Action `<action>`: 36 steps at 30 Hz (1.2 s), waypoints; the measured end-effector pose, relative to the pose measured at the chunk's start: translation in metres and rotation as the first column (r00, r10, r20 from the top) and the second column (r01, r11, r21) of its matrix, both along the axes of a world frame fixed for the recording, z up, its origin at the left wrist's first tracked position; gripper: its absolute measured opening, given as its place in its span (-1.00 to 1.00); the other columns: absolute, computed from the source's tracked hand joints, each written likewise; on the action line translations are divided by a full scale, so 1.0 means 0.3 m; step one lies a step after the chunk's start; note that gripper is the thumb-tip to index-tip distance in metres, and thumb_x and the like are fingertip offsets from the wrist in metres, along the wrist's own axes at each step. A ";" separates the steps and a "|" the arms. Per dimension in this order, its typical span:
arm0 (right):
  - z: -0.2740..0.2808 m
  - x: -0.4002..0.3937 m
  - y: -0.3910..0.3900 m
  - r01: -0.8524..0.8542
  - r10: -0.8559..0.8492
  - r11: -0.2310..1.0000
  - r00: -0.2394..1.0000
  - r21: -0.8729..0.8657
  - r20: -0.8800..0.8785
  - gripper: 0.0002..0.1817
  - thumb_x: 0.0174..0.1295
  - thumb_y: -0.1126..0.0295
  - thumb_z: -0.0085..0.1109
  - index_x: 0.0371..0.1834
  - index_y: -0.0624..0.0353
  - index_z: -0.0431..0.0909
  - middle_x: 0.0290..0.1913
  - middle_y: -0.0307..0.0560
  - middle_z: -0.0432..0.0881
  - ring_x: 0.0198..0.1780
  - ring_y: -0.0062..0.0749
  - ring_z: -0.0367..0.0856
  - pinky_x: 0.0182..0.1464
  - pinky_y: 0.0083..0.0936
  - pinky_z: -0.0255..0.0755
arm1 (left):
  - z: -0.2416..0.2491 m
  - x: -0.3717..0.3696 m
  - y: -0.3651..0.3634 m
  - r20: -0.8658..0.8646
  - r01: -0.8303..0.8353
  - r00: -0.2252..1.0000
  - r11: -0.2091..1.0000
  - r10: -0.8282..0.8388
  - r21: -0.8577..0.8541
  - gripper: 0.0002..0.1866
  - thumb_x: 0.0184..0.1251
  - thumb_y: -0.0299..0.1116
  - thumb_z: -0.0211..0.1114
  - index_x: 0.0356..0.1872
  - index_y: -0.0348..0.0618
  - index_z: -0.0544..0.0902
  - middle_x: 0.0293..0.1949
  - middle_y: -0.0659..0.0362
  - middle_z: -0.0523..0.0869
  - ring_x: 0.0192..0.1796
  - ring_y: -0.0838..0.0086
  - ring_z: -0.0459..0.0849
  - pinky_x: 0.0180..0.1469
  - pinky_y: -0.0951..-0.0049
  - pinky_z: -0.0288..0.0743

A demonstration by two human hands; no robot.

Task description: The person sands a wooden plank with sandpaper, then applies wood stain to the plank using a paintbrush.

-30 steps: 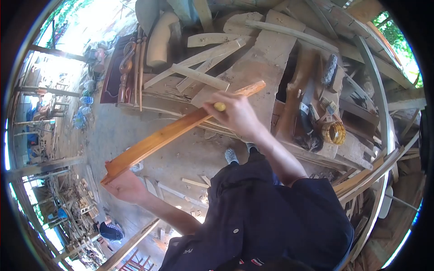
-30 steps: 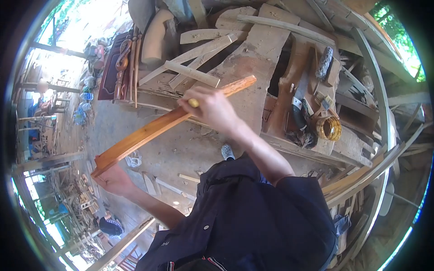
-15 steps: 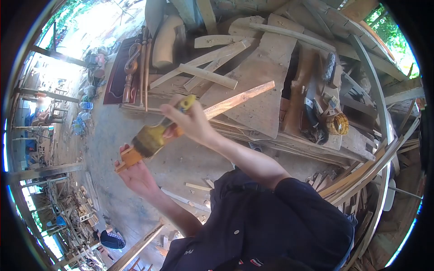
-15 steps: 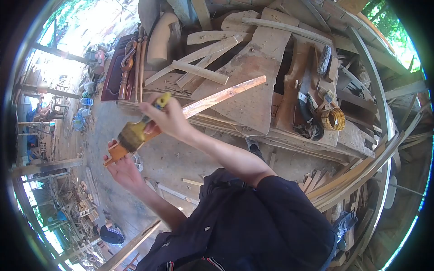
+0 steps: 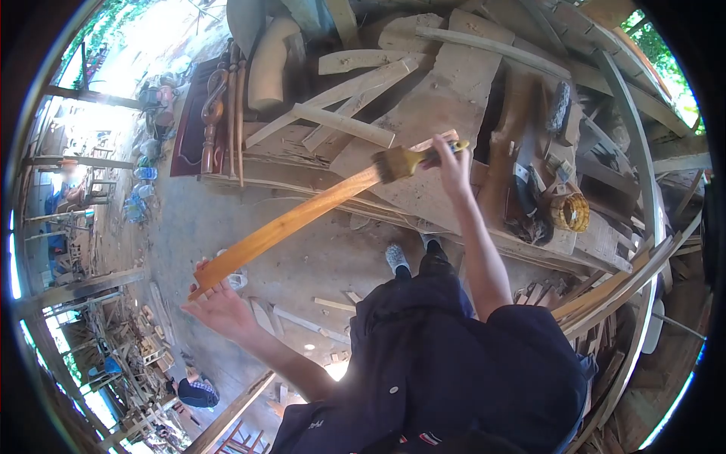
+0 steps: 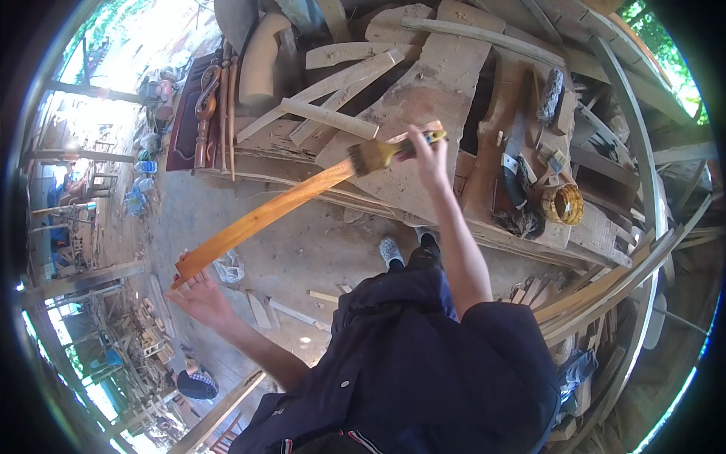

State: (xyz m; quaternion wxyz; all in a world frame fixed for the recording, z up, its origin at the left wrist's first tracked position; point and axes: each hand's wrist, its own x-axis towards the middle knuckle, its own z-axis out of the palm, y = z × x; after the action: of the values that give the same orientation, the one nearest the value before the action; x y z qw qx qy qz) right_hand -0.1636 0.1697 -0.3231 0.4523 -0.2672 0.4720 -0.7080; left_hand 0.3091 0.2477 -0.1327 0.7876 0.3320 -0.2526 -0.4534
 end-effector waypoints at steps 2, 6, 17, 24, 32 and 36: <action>-0.063 -0.118 -0.018 0.031 -0.032 0.999 0.999 0.035 0.005 -0.75 0.50 0.29 0.19 -0.21 0.28 0.57 -0.34 -0.05 0.73 -0.44 -0.44 0.75 -0.45 -0.52 0.69 | 0.005 -0.011 -0.005 -0.012 0.034 0.999 0.999 -0.034 -0.019 -0.65 0.70 -0.16 0.00 0.16 -0.24 0.52 0.30 -0.16 0.55 0.48 0.06 0.42 0.62 -0.03 0.22; -0.211 -0.331 -0.062 0.109 -0.107 0.983 0.994 0.145 -0.025 -0.76 0.48 0.31 0.24 -0.23 0.29 0.53 -0.39 -0.07 0.68 -0.51 -0.38 0.73 -0.47 -0.51 0.68 | -0.014 -0.003 -0.016 0.268 -0.187 0.952 0.974 0.147 0.128 -0.63 0.65 -0.15 0.10 0.22 -0.21 0.51 0.30 -0.07 0.58 0.46 0.17 0.46 0.57 0.01 0.27; -0.146 -0.596 -0.141 0.522 -0.169 0.802 0.664 0.291 -0.728 -0.64 0.36 0.14 0.33 -0.11 0.28 0.71 -0.40 0.15 0.75 -0.25 -0.10 0.81 -0.17 -0.18 0.60 | -0.015 0.016 0.015 0.354 -0.187 0.927 0.970 0.121 0.157 -0.55 0.58 -0.11 0.18 0.32 -0.14 0.52 0.40 0.08 0.54 0.50 0.36 0.39 0.55 0.13 0.08; 0.203 -0.638 0.229 0.861 -0.838 0.384 0.175 -0.332 -0.516 -0.69 0.45 0.17 0.32 -0.21 0.24 0.64 -0.50 -0.13 0.69 -0.37 -0.54 0.68 -0.31 -0.46 0.54 | -0.027 0.011 0.005 0.494 0.052 0.869 0.998 -0.036 -0.018 -0.41 0.68 -0.02 0.01 0.50 -0.21 0.31 0.57 -0.05 0.30 0.61 0.21 0.23 0.65 -0.01 -0.05; 0.092 -0.880 0.878 0.933 -0.522 -0.225 -0.359 -0.280 -0.774 -0.46 0.41 -0.09 0.20 -0.42 0.22 0.70 -0.47 0.02 0.78 -0.47 -0.13 0.76 -0.44 -0.22 0.56 | 0.009 -0.015 -0.056 0.604 0.026 0.795 0.992 0.052 -0.120 -0.37 0.70 0.03 -0.04 0.53 -0.22 0.24 0.58 -0.08 0.20 0.63 0.14 0.15 0.67 -0.09 -0.03; -0.123 -0.993 0.999 0.963 -0.386 -0.269 -0.104 0.005 -0.916 -0.42 0.34 -0.12 0.30 -0.13 0.32 0.70 -0.41 0.09 0.79 -0.50 -0.19 0.76 -0.47 -0.24 0.60 | 0.064 -0.041 -0.065 0.688 -0.106 0.721 0.994 0.079 -0.003 -0.30 0.71 0.01 -0.04 0.60 -0.31 0.15 0.58 -0.06 0.19 0.59 0.14 0.22 0.64 0.04 0.08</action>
State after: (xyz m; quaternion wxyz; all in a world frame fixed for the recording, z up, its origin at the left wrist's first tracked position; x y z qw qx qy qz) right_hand -0.4616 0.4695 -0.3599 -0.2808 0.1435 0.8758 -0.3653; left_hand 0.2969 0.2281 -0.1134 0.6536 0.5028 -0.5009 -0.2628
